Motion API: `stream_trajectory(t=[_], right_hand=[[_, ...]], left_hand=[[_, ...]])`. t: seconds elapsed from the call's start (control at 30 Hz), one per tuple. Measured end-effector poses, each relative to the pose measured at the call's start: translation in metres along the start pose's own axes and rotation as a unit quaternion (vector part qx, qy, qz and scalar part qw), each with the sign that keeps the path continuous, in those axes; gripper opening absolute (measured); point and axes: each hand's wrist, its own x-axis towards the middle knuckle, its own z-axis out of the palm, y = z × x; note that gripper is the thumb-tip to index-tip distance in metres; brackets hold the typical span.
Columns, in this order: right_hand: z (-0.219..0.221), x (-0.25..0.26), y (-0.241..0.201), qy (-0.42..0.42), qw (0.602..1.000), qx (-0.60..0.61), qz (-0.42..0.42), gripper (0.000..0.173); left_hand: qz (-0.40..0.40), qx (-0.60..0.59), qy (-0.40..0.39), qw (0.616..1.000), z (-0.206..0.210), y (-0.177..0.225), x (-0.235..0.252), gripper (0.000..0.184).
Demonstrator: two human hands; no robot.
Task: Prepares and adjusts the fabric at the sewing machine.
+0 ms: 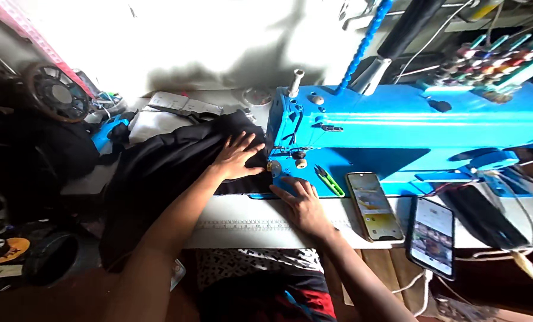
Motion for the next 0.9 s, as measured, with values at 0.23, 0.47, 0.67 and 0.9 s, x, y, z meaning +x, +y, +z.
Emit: stream_trajectory(t=[0.23, 0.47, 0.67, 0.9], right_hand=[[0.002, 0.000, 0.001, 0.019, 0.999, 0.016, -0.023, 0.036], [0.000, 0.000, 0.000, 0.014, 1.000, 0.019, -0.020, 0.036], [-0.003, -0.003, 0.002, 0.058, 0.997, 0.040, -0.029, 0.032], [-0.103, -0.040, 0.047, 0.212, 0.923, -0.076, 0.311, 0.036]], left_hand=[[0.051, -0.064, -0.003, 0.997, 0.004, 0.013, -0.009, 0.053], [0.052, -0.028, -0.004, 0.998, 0.012, 0.012, -0.013, 0.057], [0.044, -0.019, -0.015, 0.999, 0.009, 0.015, -0.013, 0.057], [0.037, -0.020, -0.011, 0.999, 0.012, 0.014, -0.012, 0.059]])
